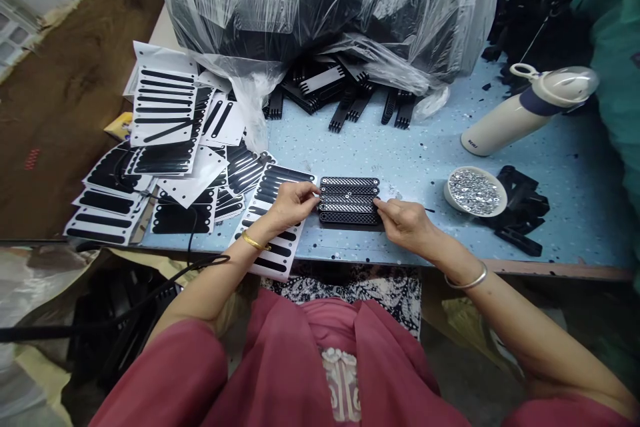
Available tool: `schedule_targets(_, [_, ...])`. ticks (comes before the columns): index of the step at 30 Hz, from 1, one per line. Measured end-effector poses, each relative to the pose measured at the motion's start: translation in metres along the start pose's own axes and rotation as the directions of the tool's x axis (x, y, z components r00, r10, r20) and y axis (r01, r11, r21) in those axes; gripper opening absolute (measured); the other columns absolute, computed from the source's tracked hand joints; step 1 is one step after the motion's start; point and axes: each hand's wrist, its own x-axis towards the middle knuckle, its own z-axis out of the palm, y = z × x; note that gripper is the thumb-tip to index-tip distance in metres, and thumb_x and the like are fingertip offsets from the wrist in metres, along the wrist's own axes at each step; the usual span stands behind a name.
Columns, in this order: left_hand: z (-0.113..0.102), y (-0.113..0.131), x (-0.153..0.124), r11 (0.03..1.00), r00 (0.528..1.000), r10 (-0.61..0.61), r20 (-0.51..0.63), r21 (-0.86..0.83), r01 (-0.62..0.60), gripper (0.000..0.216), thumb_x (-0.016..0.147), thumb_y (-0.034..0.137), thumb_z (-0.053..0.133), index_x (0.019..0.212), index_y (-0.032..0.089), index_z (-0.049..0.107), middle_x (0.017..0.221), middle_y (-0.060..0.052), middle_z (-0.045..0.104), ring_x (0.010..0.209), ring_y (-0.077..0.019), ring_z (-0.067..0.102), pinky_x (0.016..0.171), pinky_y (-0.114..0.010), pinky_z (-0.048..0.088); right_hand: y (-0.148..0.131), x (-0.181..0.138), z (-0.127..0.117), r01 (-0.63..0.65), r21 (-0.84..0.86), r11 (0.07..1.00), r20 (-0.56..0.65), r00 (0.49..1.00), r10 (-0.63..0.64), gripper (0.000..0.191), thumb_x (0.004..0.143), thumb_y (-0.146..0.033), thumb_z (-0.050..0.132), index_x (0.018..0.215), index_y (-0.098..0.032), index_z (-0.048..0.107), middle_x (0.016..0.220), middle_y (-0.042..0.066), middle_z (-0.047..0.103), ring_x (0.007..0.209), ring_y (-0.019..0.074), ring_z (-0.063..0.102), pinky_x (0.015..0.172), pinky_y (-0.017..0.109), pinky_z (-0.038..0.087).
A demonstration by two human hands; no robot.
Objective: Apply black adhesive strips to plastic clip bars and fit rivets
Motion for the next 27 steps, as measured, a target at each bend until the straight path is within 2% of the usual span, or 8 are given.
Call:
schedule_targets(2, [-0.002, -0.001, -0.006, 0.982, 0.992, 0.125, -0.028, 0.148, -0.12, 0.021, 0.086, 0.02, 0.054, 0.092, 0.015, 0.073, 0.071, -0.005, 0.072, 0.063, -0.0138, 0.066, 0.06, -0.026, 0.052, 0.0, 0.0, 0.0, -0.011, 0.0, 1.0, 0.017, 1.0, 0.011, 0.029, 0.096, -0.017, 0.042, 0.109, -0.012, 0.068, 0.064, 0.005, 0.064, 0.056, 0.0152, 0.056, 0.056, 0.027, 0.045])
schedule_targets(5, [-0.001, -0.004, -0.015, 0.87, 0.947, 0.32, 0.039, 0.385, -0.309, 0.032, 0.089, 0.015, 0.047, 0.109, 0.015, 0.07, 0.077, -0.007, 0.074, 0.067, -0.0154, 0.067, 0.063, -0.028, 0.053, 0.0, 0.0, -0.001, -0.017, 0.009, 1.0, 0.025, 1.0, 0.017, 0.029, 0.095, -0.017, 0.043, 0.11, -0.012, 0.068, 0.065, 0.006, 0.064, 0.056, 0.0156, 0.056, 0.056, 0.028, 0.045])
schedule_targets(9, [0.003, -0.008, -0.023, 0.681, 0.892, 0.417, 0.176, 0.589, -0.435, 0.038, 0.085, 0.008, 0.044, 0.115, 0.012, 0.067, 0.072, -0.006, 0.07, 0.064, -0.018, 0.063, 0.061, -0.032, 0.05, 0.0, 0.0, -0.002, 0.01, 0.0, 1.0, 0.014, 1.0, -0.01, 0.029, 0.096, -0.017, 0.043, 0.109, -0.01, 0.068, 0.065, 0.006, 0.064, 0.055, 0.0158, 0.056, 0.056, 0.027, 0.044])
schedule_targets(12, [0.005, -0.008, -0.026, 0.621, 0.881, 0.418, 0.22, 0.639, -0.454, 0.041, 0.083, 0.007, 0.045, 0.118, 0.011, 0.065, 0.071, -0.006, 0.067, 0.062, -0.0187, 0.061, 0.059, -0.033, 0.049, 0.0, 0.001, -0.002, 0.022, -0.012, 1.0, 0.007, 1.0, -0.022, 0.029, 0.096, -0.016, 0.043, 0.109, -0.01, 0.068, 0.064, 0.006, 0.064, 0.055, 0.0155, 0.056, 0.056, 0.027, 0.043])
schedule_targets(18, [0.005, -0.007, -0.024, 0.693, 0.903, 0.388, 0.185, 0.587, -0.418, 0.039, 0.088, 0.009, 0.044, 0.122, 0.012, 0.063, 0.075, -0.006, 0.068, 0.068, -0.018, 0.062, 0.064, -0.034, 0.05, 0.001, 0.0, -0.001, -0.01, 0.036, 0.999, 0.013, 1.0, 0.009, 0.028, 0.094, -0.016, 0.046, 0.111, -0.012, 0.067, 0.069, 0.007, 0.067, 0.059, 0.0164, 0.059, 0.057, 0.028, 0.046])
schedule_targets(22, [0.004, -0.009, -0.022, 0.649, 0.9, 0.375, 0.221, 0.631, -0.425, 0.044, 0.083, 0.007, 0.046, 0.124, 0.01, 0.062, 0.075, -0.007, 0.068, 0.067, -0.0188, 0.062, 0.064, -0.034, 0.05, 0.002, 0.0, -0.002, -0.026, 0.075, 0.997, 0.024, 0.999, 0.024, 0.029, 0.093, -0.016, 0.047, 0.112, -0.012, 0.068, 0.068, 0.007, 0.068, 0.058, 0.0164, 0.06, 0.056, 0.028, 0.048])
schedule_targets(27, [0.003, -0.008, -0.021, 0.585, 0.891, 0.338, 0.305, 0.673, -0.452, 0.049, 0.08, 0.007, 0.045, 0.127, 0.008, 0.06, 0.071, -0.007, 0.066, 0.064, -0.0197, 0.061, 0.061, -0.034, 0.048, 0.003, 0.002, -0.005, -0.186, 0.289, 0.939, 0.047, 0.983, 0.18, 0.026, 0.092, -0.021, 0.052, 0.106, -0.016, 0.073, 0.077, 0.008, 0.075, 0.065, 0.0175, 0.068, 0.062, 0.029, 0.054])
